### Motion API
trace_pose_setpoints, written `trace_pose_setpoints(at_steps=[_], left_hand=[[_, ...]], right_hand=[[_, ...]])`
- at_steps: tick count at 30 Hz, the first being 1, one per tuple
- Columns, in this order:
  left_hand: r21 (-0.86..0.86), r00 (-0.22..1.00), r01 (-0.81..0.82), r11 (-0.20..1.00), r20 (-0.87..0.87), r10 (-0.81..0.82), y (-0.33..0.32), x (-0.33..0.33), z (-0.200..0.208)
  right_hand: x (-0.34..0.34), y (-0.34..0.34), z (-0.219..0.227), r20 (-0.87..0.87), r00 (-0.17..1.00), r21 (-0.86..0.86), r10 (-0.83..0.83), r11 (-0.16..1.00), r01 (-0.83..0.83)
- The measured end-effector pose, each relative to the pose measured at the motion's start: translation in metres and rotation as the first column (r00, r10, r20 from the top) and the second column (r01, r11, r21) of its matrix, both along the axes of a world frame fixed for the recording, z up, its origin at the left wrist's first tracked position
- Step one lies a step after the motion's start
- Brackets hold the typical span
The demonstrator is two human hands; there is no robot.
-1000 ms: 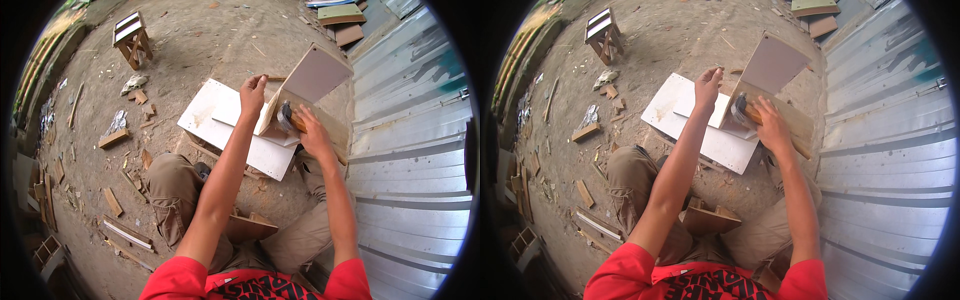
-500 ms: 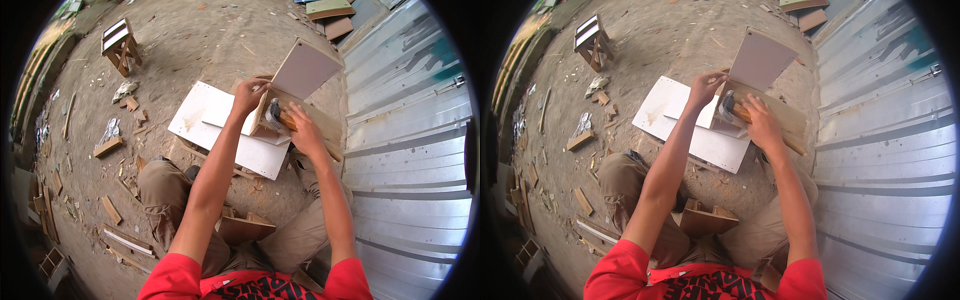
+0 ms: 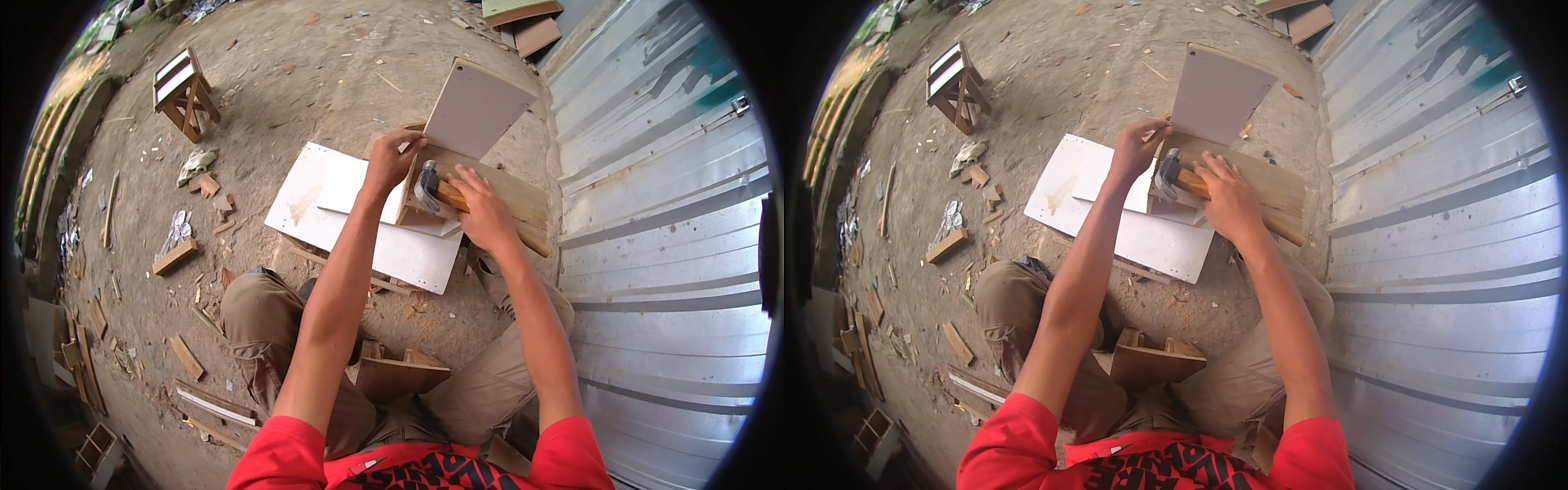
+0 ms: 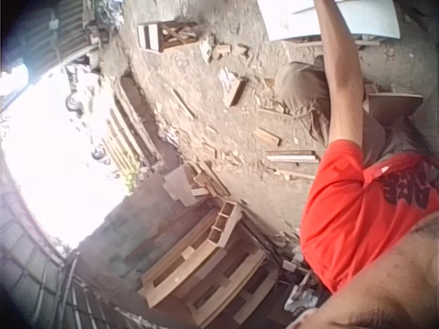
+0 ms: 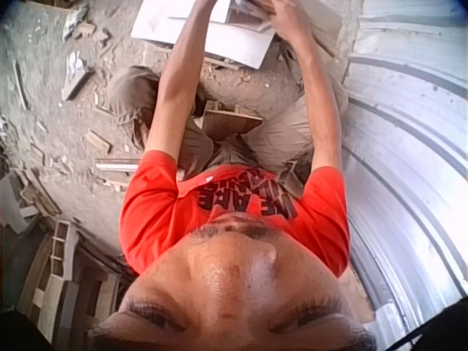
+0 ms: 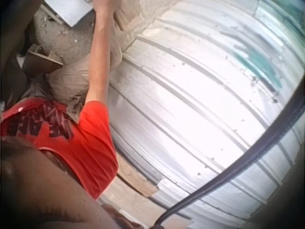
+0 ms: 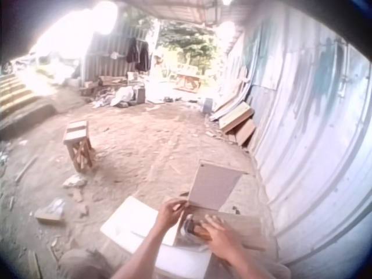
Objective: The person assembles a small wooden box by hand using a hammer and nails. They position white and natural wood panels, align edges, and hammer nails to secure the structure. The person repeatedly adjusts the box orientation and continues nailing until the box is formed.
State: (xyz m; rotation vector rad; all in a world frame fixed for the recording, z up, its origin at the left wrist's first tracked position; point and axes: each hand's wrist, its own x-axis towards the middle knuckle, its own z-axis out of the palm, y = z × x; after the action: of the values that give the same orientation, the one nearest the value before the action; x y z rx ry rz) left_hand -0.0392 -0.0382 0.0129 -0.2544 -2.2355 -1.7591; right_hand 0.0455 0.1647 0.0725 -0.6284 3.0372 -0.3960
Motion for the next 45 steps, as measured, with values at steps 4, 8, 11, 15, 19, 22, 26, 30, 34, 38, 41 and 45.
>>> trace_pose_setpoints(at_steps=[4, 8, 11, 15, 19, 22, 26, 30, 34, 38, 41, 45], left_hand=[[-0.024, 0.998, -0.003, 1.000, -0.070, 0.001, -0.002, -0.003, -0.003], [-0.014, 0.992, -0.015, 1.000, -0.125, 0.013, -0.002, -0.007, -0.006], [-0.031, 0.996, 0.012, 0.999, -0.089, -0.014, -0.003, -0.005, -0.002], [-0.051, 0.987, -0.004, 0.999, -0.161, -0.004, -0.004, -0.004, 0.000], [-0.095, 0.994, 0.013, 0.995, -0.105, -0.023, -0.004, -0.001, 0.005], [-0.120, 0.994, 0.024, 0.993, -0.100, -0.036, -0.005, 0.000, 0.007], [-0.165, 0.978, 0.028, 0.986, -0.198, -0.061, -0.009, -0.006, 0.006], [-0.258, 0.965, 0.020, 0.966, -0.249, -0.087, -0.010, -0.010, 0.009], [-0.291, 0.956, 0.024, 0.957, -0.274, -0.108, -0.014, -0.014, 0.007], [-0.249, 0.959, 0.044, 0.967, -0.261, -0.111, -0.015, -0.015, 0.003], [-0.200, 0.962, 0.062, 0.978, -0.250, -0.112, -0.014, -0.013, 0.004], [-0.148, 0.969, 0.055, 0.987, -0.230, -0.089, -0.014, -0.012, -0.002]], right_hand=[[0.000, 0.000, -0.001, -0.007, 1.000, -0.006, 0.005, 1.000, -0.005], [-0.001, 0.001, -0.003, -0.019, 1.000, 0.003, 0.013, 1.000, -0.013], [-0.001, 0.003, -0.005, -0.019, 1.000, 0.000, 0.010, 1.000, -0.010], [0.000, 0.000, -0.003, -0.018, 1.000, 0.014, 0.010, 1.000, -0.010], [0.000, 0.001, -0.003, -0.015, 1.000, 0.015, 0.011, 1.000, -0.011], [0.000, 0.002, -0.004, -0.022, 1.000, 0.014, 0.016, 1.000, -0.016], [-0.002, 0.001, -0.006, -0.030, 0.999, 0.004, 0.024, 1.000, -0.024], [-0.002, 0.003, -0.006, -0.035, 0.999, 0.008, 0.021, 1.000, -0.021], [0.000, 0.000, -0.002, 0.000, 1.000, -0.017, 0.005, 1.000, -0.005], [-0.001, 0.000, -0.001, 0.009, 1.000, -0.027, 0.007, 1.000, -0.007], [-0.002, 0.003, -0.003, -0.002, 1.000, -0.038, 0.016, 0.999, -0.016], [-0.001, 0.002, -0.003, -0.003, 1.000, -0.067, 0.020, 0.998, -0.020]])
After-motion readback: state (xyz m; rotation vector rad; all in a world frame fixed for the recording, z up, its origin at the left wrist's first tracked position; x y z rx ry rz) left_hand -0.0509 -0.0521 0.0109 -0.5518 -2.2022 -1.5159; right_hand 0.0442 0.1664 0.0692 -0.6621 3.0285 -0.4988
